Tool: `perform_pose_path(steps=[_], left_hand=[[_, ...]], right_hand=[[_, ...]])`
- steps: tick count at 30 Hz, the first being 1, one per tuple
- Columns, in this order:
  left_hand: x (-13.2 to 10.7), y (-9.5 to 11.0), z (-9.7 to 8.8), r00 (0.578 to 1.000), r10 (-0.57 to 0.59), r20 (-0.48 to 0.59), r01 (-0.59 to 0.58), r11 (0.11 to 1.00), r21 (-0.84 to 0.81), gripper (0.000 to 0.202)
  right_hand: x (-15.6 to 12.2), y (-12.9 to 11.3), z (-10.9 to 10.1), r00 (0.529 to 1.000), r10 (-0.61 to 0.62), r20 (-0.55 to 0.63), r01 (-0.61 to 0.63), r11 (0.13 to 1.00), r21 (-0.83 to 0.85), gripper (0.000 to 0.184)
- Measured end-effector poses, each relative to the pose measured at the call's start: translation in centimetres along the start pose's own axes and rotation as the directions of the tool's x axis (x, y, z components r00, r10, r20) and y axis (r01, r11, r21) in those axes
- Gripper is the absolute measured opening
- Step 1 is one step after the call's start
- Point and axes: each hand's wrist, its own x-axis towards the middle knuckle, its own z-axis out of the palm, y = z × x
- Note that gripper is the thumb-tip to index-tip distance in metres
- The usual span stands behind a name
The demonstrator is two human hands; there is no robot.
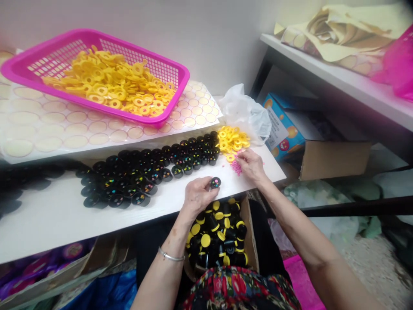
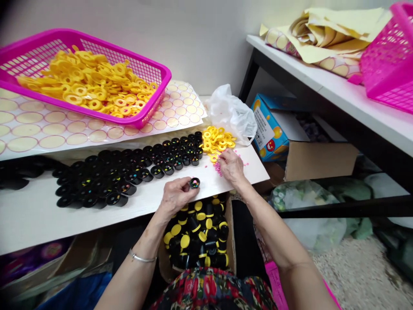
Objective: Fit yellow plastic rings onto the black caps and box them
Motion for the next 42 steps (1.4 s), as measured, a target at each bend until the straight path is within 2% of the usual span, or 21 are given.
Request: perform_pose_path(steps=[5,11,13,16,18,20,23,28,31,33,36,39,42], left_hand=[[0.1,-0.2,0.1,1.000,0.004,0.017,-0.004,1.000,-0.008,0.016],[-0.1,-0.4,0.1,1.000,-0.017,0.004,0.017,0.999,-0.029,0.014],[0.0,-0.5,0.2,1.000,-0.022,0.004,0.022,0.999,-0.030,0.014],[0.0,-0.5,0.2,1.000,-0.027,0.004,0.027,0.999,-0.030,0.015],[0.1,-0.5,0.2,1.000,-0.025,0.006,0.025,0.999,-0.034,0.015],[0.0,-0.5,0.1,1.000,-0.022,0.011,0.023,0.999,-0.037,0.016],[0.0,-0.5,0.1,1.000,-0.027,0.017,0.027,0.999,-0.034,0.017],[0.1,-0.6,0.2,0.999,-0.034,0.020,0.034,0.999,-0.037,0.018],[0.0,-0.5,0.2,0.999,-0.044,0.014,0.045,0.998,-0.055,0.017],[0.0,-0.5,0.3,0.998,-0.053,0.014,0.054,0.995,-0.079,0.016],[-0.1,-0.5,0.3,0.997,-0.069,0.034,0.073,0.987,-0.140,0.018],[-0.1,-0.8,0.4,0.996,-0.089,0.032,0.094,0.965,-0.246,0.026],[-0.3,-1.1,0.2,0.995,-0.104,0.014,0.101,0.913,-0.396,0.041]], right_hand=[[0.4,-0.4,0.6,0.993,-0.086,0.084,0.102,0.971,-0.215,0.018],[1.8,-0.1,1.8,0.998,0.051,-0.020,-0.055,0.964,-0.259,0.023],[2.2,-0.1,1.6,1.000,0.010,0.003,-0.009,0.968,-0.250,0.022],[2.3,-0.4,1.0,0.989,-0.087,0.121,0.116,0.959,-0.259,0.020],[2.1,-0.7,0.6,0.975,-0.104,0.194,0.159,0.943,-0.291,0.019],[1.8,-0.9,0.5,0.972,-0.072,0.224,0.146,0.931,-0.335,0.022],[1.6,-0.9,0.8,0.979,0.002,0.205,0.079,0.919,-0.386,0.030],[1.8,-0.9,1.1,0.981,0.022,0.191,0.056,0.917,-0.396,0.023],[1.8,-0.9,0.8,0.989,0.031,0.148,0.021,0.939,-0.342,0.020],[1.4,-1.0,0.4,0.993,0.078,0.088,-0.051,0.961,-0.273,0.019],[-0.1,-1.5,-0.1,0.992,0.126,0.007,-0.126,0.991,-0.045,0.019],[-2.4,-2.6,0.0,1.000,0.004,0.023,-0.010,0.969,0.248,0.019],[-4.4,-3.9,0.6,0.993,-0.108,0.047,0.085,0.935,0.345,0.017]])
